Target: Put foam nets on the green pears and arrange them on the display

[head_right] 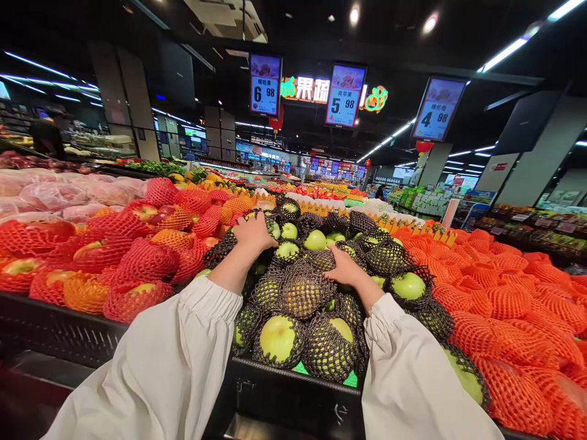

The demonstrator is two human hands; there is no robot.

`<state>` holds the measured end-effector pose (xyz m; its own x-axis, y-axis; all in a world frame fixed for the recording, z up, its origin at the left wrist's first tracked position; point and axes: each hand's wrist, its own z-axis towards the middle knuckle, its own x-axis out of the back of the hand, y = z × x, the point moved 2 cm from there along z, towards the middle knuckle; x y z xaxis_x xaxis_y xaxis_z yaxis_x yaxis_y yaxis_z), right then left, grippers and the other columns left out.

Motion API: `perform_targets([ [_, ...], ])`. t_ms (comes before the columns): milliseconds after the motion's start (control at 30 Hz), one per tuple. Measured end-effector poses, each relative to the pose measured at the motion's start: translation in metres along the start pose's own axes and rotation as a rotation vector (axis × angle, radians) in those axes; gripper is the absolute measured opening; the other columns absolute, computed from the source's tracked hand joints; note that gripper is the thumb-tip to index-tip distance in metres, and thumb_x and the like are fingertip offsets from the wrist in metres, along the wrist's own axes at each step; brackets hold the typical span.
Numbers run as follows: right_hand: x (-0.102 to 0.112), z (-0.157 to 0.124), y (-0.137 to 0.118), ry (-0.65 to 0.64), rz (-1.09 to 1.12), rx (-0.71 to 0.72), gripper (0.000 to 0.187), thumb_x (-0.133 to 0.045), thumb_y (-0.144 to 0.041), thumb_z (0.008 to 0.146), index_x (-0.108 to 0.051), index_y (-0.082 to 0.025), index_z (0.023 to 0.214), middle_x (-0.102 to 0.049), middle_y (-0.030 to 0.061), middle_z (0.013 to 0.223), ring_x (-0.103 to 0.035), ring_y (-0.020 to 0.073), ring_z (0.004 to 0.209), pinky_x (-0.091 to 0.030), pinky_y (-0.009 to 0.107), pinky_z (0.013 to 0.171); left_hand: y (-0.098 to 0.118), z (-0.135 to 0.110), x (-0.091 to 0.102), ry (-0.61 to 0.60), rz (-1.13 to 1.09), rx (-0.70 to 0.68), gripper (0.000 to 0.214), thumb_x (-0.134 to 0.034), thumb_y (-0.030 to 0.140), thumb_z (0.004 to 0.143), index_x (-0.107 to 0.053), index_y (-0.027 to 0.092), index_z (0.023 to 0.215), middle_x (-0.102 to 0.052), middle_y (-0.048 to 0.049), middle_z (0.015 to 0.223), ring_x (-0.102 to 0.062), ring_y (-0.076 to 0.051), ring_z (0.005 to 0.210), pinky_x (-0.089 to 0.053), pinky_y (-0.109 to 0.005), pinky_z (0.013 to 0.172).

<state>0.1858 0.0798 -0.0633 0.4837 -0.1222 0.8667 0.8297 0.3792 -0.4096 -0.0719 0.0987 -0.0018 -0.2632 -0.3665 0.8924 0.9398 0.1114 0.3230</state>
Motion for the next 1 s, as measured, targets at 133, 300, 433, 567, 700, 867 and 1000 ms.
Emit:
perform_targets([
  [133, 0.002, -0.001, -0.002, 0.004, 0.018, -0.004, 0.081, -0.076, -0.020, 0.069, -0.044, -0.010, 0.143, -0.059, 0.0179, 0.138, -0.058, 0.0304, 0.125, -0.042, 0.043, 0.110, 0.003, -0.003, -0.003, 0.097, 0.037, 0.019, 0.082, -0.081, 0.029, 0.068, -0.042, 0.016, 0.138, -0.042, -0.0217, 0.149, -0.037, -0.036, 0.139, -0.038, -0.041, 0.106],
  [300, 0.002, -0.001, -0.006, 0.033, 0.017, -0.014, 0.075, -0.079, -0.022, 0.069, -0.049, -0.012, 0.138, -0.063, 0.0162, 0.134, -0.061, 0.0304, 0.121, -0.044, 0.043, 0.107, 0.008, -0.009, -0.005, 0.193, 0.053, -0.119, 0.060, -0.062, 0.011, 0.077, -0.044, 0.017, 0.134, -0.049, -0.0184, 0.143, -0.048, -0.032, 0.126, -0.042, -0.038, 0.097],
  [433, 0.005, -0.004, -0.010, -0.007, 0.032, 0.005, 0.080, -0.077, -0.030, 0.073, -0.044, -0.011, 0.143, -0.055, 0.0190, 0.143, -0.056, 0.0315, 0.128, -0.041, 0.045, 0.112, 0.011, -0.010, -0.004, 0.109, 0.041, -0.215, 0.060, -0.070, 0.025, 0.072, -0.050, 0.014, 0.128, -0.051, -0.0198, 0.138, -0.047, -0.037, 0.127, -0.039, -0.043, 0.104],
  [567, 0.007, -0.005, -0.008, -0.049, 0.072, 0.010, 0.077, -0.070, -0.034, 0.079, -0.039, -0.015, 0.147, -0.046, 0.0172, 0.152, -0.048, 0.0316, 0.136, -0.035, 0.050, 0.116, 0.014, -0.011, -0.003, 0.156, -0.121, -0.196, 0.065, -0.065, 0.048, 0.074, -0.051, 0.010, 0.126, -0.049, -0.0244, 0.138, -0.042, -0.041, 0.132, -0.032, -0.050, 0.111],
  [700, 0.005, -0.003, -0.004, -0.043, 0.085, 0.033, 0.079, -0.071, -0.024, 0.075, -0.038, -0.013, 0.146, -0.051, 0.0186, 0.147, -0.051, 0.0315, 0.133, -0.037, 0.049, 0.115, 0.020, -0.014, -0.001, 0.287, -0.239, -0.439, 0.059, -0.061, 0.034, 0.077, -0.050, 0.015, 0.132, -0.045, -0.0181, 0.147, -0.035, -0.035, 0.139, -0.029, -0.048, 0.116],
  [867, 0.001, -0.003, -0.004, -0.058, 0.097, 0.034, 0.079, -0.071, -0.025, 0.074, -0.039, -0.010, 0.144, -0.052, 0.0214, 0.144, -0.054, 0.0330, 0.129, -0.039, 0.049, 0.112, 0.030, -0.020, -0.010, -0.036, -0.231, -0.875, 0.041, -0.057, 0.025, 0.079, -0.065, 0.017, 0.119, -0.067, -0.0102, 0.126, -0.056, -0.027, 0.120, -0.044, -0.037, 0.106],
  [1000, 0.004, -0.009, -0.010, -0.022, 0.111, 0.062, 0.084, -0.070, -0.036, 0.076, -0.034, -0.014, 0.148, -0.046, 0.0204, 0.150, -0.049, 0.0336, 0.134, -0.037, 0.051, 0.114, 0.033, -0.024, -0.020, -0.349, -0.104, -0.953, 0.034, -0.058, 0.031, 0.084, -0.074, 0.020, 0.111, -0.074, -0.0053, 0.116, -0.065, -0.023, 0.108, -0.046, -0.031, 0.101],
])
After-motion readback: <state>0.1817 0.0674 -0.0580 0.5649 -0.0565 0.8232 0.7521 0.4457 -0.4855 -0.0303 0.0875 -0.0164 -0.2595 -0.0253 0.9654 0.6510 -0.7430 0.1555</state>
